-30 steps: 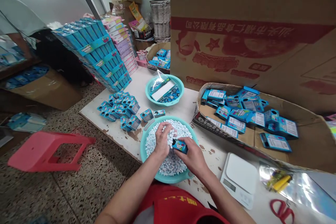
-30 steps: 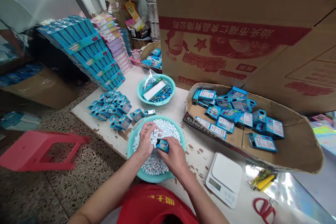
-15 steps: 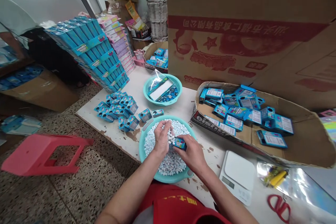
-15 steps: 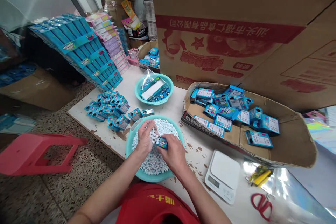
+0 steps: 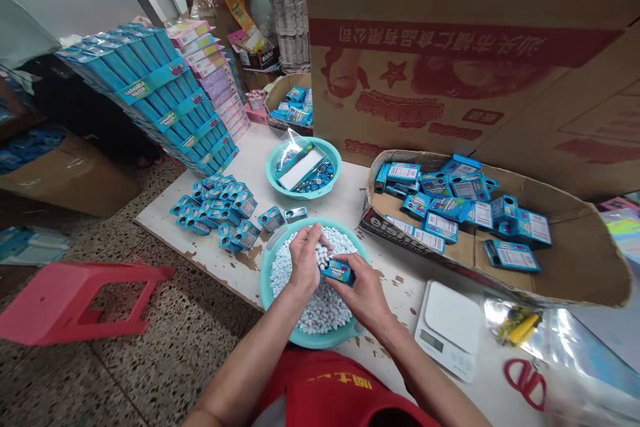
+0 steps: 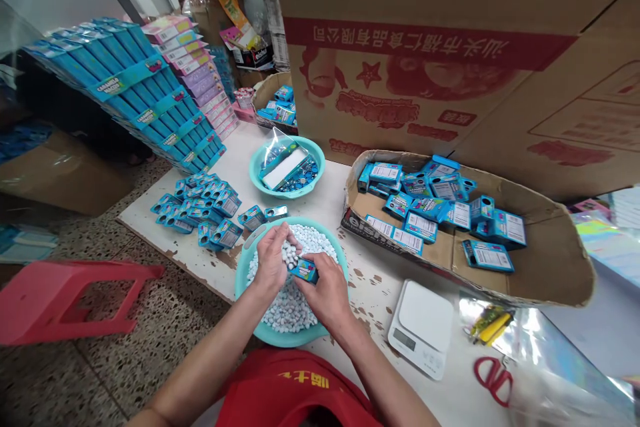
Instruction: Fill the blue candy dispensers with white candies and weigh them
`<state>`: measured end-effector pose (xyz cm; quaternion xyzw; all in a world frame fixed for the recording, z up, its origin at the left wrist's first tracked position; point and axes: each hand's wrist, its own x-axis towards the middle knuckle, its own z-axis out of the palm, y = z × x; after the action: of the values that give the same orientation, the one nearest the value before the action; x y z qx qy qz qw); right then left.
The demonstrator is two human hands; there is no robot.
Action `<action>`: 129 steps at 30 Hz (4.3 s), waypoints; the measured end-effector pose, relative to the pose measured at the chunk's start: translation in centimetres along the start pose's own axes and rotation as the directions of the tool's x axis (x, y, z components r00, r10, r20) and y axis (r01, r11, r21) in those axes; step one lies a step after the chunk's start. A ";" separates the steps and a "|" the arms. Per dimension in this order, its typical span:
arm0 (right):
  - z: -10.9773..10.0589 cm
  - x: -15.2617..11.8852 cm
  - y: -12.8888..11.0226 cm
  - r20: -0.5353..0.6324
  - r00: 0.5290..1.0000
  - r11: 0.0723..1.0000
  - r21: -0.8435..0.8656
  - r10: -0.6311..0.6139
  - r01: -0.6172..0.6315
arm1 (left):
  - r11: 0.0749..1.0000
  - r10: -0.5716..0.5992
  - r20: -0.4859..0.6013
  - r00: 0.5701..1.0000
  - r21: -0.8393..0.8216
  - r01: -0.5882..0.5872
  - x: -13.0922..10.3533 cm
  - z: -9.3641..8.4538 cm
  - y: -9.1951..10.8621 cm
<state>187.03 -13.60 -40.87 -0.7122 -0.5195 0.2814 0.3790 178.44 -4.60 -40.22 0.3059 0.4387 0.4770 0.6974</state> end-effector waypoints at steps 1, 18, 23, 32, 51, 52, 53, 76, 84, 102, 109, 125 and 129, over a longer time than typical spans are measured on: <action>0.0 0.0 -0.1 -0.013 1.000 1.000 0.004 -0.004 0.004 | 1.000 -0.004 -0.002 1.000 -0.001 0.004 0.0 0.1 0.0; -0.1 -0.1 -0.8 -0.030 1.000 0.999 0.045 0.005 -0.004 | 0.987 0.106 -0.038 0.994 0.128 -0.100 -0.7 0.8 0.7; -0.2 -0.2 -1.1 -0.031 0.999 0.997 0.077 0.008 -0.005 | 0.993 0.049 0.008 0.999 0.104 -0.050 -0.9 0.7 1.0; -0.6 -0.2 -1.3 -0.074 0.997 0.996 0.091 -0.005 0.011 | 0.996 0.047 0.075 0.996 0.069 -0.052 -1.6 1.0 2.2; -3.5 -3.2 3.0 -0.137 0.981 0.971 0.215 0.139 -0.108 | -0.135 -0.066 0.442 0.895 0.885 -0.447 2.3 -4.8 -7.5; -3.4 -3.2 3.1 -0.134 0.979 0.971 0.206 0.152 -0.123 | -0.066 -0.030 0.421 0.907 0.904 -0.422 2.4 -5.1 -7.7; -3.3 -3.1 3.2 -0.131 0.978 0.971 0.199 0.160 -0.132 | 0.033 0.012 0.390 0.921 0.920 -0.390 2.6 -5.4 -7.8; -0.1 -1.0 -0.9 -0.029 0.998 0.995 -0.083 -0.053 0.050 | 0.999 -0.031 -0.070 0.997 -0.032 0.029 -0.6 0.1 0.5; -0.4 -0.8 -0.6 -0.030 1.000 1.000 -0.001 -0.007 0.007 | 0.999 -0.002 -0.007 1.000 0.042 0.002 -0.9 0.4 0.4; -0.8 -0.6 -1.1 -0.068 0.998 0.999 0.038 0.013 -0.011 | 0.989 0.121 -0.044 0.992 0.092 -0.116 -1.3 1.3 0.3; -0.6 -0.7 -0.6 -0.041 0.996 0.994 0.083 0.075 -0.071 | 0.994 0.076 -0.036 0.996 0.079 -0.073 -1.1 1.1 0.2; -1.5 -1.3 1.5 -0.120 0.981 0.910 0.405 0.153 -0.093 | 0.995 -0.087 0.134 0.987 -0.035 0.093 -1.1 2.1 3.1; -1.3 -0.9 1.7 -0.146 0.975 0.893 0.442 0.167 -0.087 | 0.996 -0.088 0.062 0.994 -0.006 0.089 0.4 1.3 2.3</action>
<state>188.69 -15.11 -41.56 -0.6654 -0.3597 0.3485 0.5535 178.77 -3.43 -37.87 0.2977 0.4278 0.4379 0.7325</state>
